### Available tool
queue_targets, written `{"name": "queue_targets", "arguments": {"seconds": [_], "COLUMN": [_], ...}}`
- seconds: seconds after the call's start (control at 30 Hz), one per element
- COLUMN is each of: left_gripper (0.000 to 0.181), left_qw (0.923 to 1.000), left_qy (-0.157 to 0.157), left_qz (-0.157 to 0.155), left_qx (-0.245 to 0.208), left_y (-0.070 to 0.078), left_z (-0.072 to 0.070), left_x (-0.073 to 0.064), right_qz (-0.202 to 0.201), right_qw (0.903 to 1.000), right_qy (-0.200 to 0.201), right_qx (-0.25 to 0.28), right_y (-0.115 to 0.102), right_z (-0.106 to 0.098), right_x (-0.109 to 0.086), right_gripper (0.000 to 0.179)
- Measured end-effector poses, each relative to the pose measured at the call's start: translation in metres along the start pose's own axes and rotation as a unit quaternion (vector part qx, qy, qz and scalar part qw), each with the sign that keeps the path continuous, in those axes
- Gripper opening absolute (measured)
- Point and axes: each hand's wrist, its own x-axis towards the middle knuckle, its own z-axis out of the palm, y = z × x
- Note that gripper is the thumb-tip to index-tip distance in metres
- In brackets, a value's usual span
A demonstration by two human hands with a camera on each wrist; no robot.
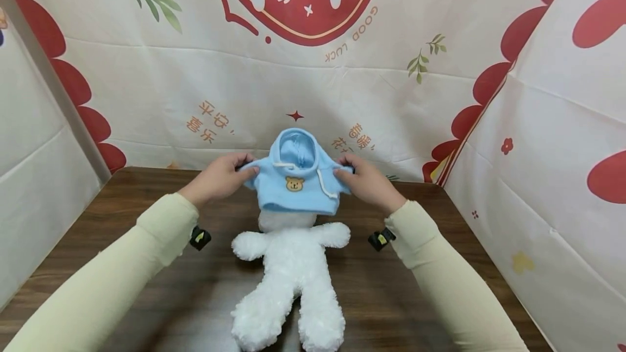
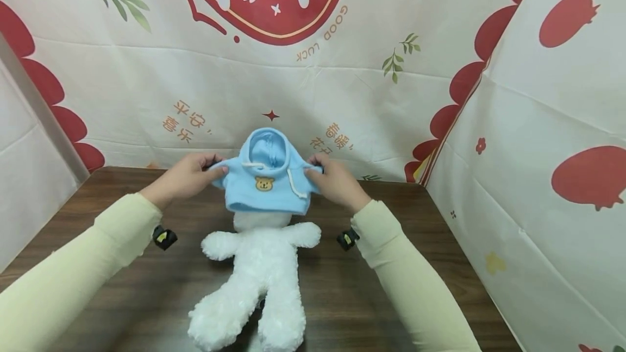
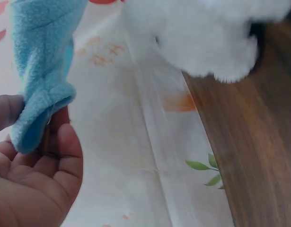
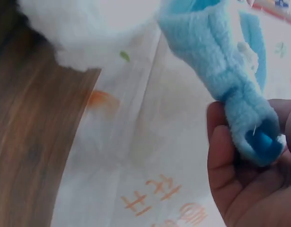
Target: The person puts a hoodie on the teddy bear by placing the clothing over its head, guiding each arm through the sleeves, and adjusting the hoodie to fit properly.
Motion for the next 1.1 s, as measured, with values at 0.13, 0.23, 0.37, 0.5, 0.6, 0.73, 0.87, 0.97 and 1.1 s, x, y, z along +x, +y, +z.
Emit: {"name": "queue_targets", "arguments": {"seconds": [0.13,0.23,0.37,0.5,0.6,0.73,0.87,0.97,1.1], "left_gripper": [0.018,0.017,0.015,0.014,0.014,0.019,0.034,0.041,0.03], "left_qw": [1.0,0.9999,0.9999,0.9994,0.999,0.9978,0.9926,0.992,0.9949], "left_qy": [0.009,0.008,0.009,0.019,0.022,-0.005,-0.03,-0.012,-0.019], "left_qz": [0.003,0.004,-0.002,-0.002,-0.001,-0.03,-0.063,-0.053,-0.002], "left_qx": [0.001,0.006,0.007,0.028,0.039,0.059,0.099,0.114,0.099], "left_y": [-0.006,-0.012,-0.026,-0.049,-0.066,-0.084,-0.093,-0.094,-0.09], "left_z": [0.001,0.007,0.014,0.019,0.028,0.041,0.05,0.053,0.053], "left_x": [0.026,0.043,0.056,0.064,0.069,0.066,0.057,0.05,0.041], "right_qz": [0.002,0.013,0.026,0.033,0.048,0.072,0.08,0.053,-0.025], "right_qw": [0.999,0.9981,0.9977,0.997,0.9959,0.9948,0.9952,0.9984,0.9969], "right_qy": [0.001,0.0,0.007,0.021,0.02,-0.02,-0.054,-0.01,0.071], "right_qx": [0.044,0.06,0.062,0.066,0.075,0.068,0.017,-0.014,-0.023], "right_y": [0.016,0.034,0.056,0.071,0.085,0.102,0.11,0.106,0.094], "right_z": [-0.006,-0.007,0.005,0.024,0.039,0.059,0.07,0.068,0.059], "right_x": [0.028,0.041,0.055,0.072,0.079,0.08,0.074,0.067,0.056], "right_gripper": [0.016,0.019,0.02,0.019,0.018,0.022,0.036,0.037,0.02]}}
